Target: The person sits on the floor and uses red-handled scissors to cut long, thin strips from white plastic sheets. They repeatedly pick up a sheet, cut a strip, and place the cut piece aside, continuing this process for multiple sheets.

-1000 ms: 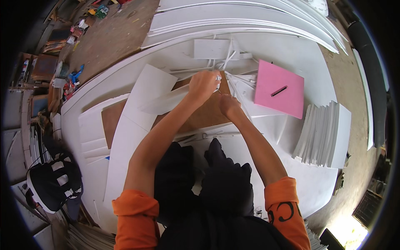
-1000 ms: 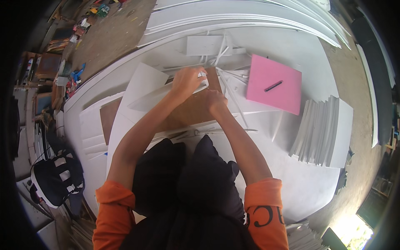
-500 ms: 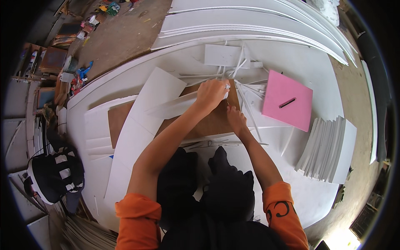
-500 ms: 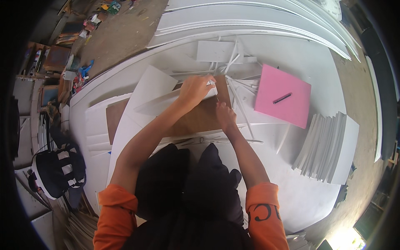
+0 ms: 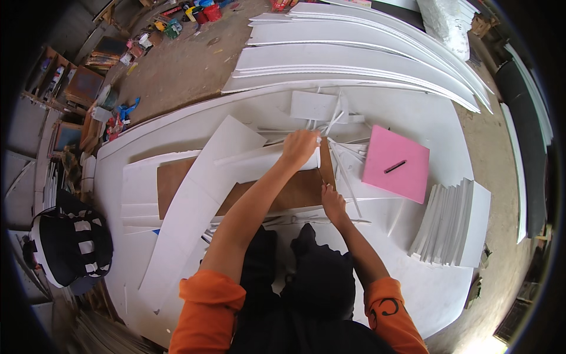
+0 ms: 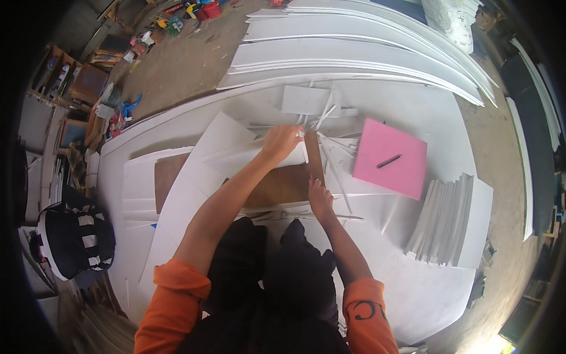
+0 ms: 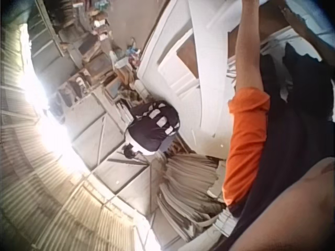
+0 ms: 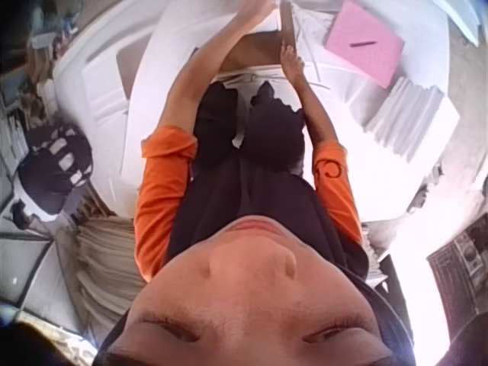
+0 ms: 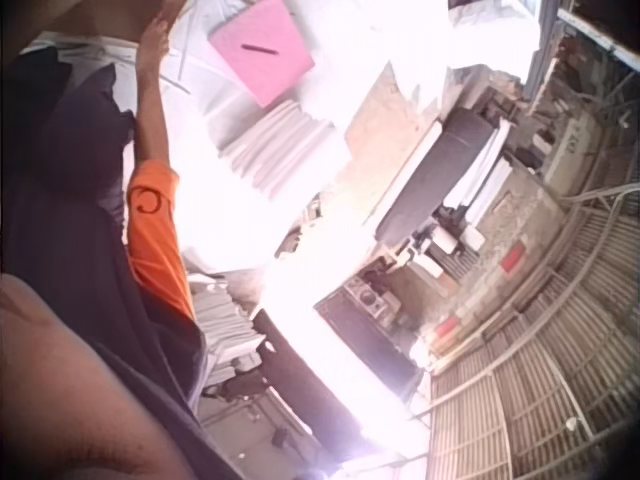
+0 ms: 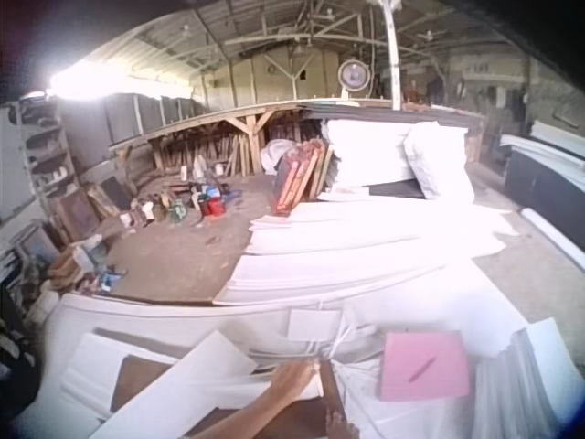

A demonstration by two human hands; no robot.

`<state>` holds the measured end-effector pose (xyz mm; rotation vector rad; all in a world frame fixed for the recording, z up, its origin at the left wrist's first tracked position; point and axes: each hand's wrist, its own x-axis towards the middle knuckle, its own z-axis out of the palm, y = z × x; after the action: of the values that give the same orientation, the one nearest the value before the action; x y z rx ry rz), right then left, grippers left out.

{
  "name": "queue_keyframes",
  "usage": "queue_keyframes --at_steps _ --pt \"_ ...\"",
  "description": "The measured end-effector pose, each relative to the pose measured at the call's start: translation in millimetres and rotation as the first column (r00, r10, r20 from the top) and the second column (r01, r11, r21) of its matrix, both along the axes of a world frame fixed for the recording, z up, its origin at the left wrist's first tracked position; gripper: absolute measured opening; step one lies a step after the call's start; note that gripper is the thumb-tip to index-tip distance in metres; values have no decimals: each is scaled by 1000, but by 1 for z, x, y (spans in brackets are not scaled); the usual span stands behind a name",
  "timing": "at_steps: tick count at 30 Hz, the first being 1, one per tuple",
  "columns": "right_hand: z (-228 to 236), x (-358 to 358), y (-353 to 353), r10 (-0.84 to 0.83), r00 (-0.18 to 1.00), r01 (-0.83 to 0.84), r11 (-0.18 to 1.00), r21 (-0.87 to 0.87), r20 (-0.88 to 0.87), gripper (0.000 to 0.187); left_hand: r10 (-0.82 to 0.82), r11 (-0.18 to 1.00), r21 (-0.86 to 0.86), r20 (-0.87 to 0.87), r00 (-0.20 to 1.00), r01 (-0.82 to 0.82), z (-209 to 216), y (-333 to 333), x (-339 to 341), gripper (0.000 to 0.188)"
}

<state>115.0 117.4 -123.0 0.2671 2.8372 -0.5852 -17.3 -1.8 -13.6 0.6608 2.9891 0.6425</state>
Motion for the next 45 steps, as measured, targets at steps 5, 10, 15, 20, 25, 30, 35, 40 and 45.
queue_keyframes --at_steps 5,10,15,20,25,30,35,40,45 --pt "-3 27 2 -14 1000 14 1000 4 15 38 -40 999 6 -4 999 40 -2 -3 2 21" --pt "20 26 35 -40 937 291 643 -708 348 46 -219 972 96 58 974 212 21 -21 12 23" --pt "98 -1 51 -268 943 252 185 -950 198 49 -65 938 341 3 998 60 91 -63 20 21" --pt "205 -51 41 -448 894 85 97 -992 33 46 61 848 530 -101 993 2 175 -75 48 20" --pt "258 -82 18 -462 887 -34 -29 -999 -17 36 142 800 597 -275 951 53 192 -82 71 21" --pt "259 -90 7 -502 863 -156 -160 -975 -56 37 83 770 628 -278 957 116 187 -99 79 21" --pt "255 -79 -11 -532 844 -172 -159 -972 -63 25 82 870 493 -182 980 19 166 -95 80 20" --pt "257 -67 -48 -514 853 -117 -22 -993 -89 17 19 836 547 -107 994 43 135 -57 72 15" --pt "220 -72 -24 -427 904 53 126 -991 -5 15 196 904 402 -88 977 -145 95 -70 56 16"
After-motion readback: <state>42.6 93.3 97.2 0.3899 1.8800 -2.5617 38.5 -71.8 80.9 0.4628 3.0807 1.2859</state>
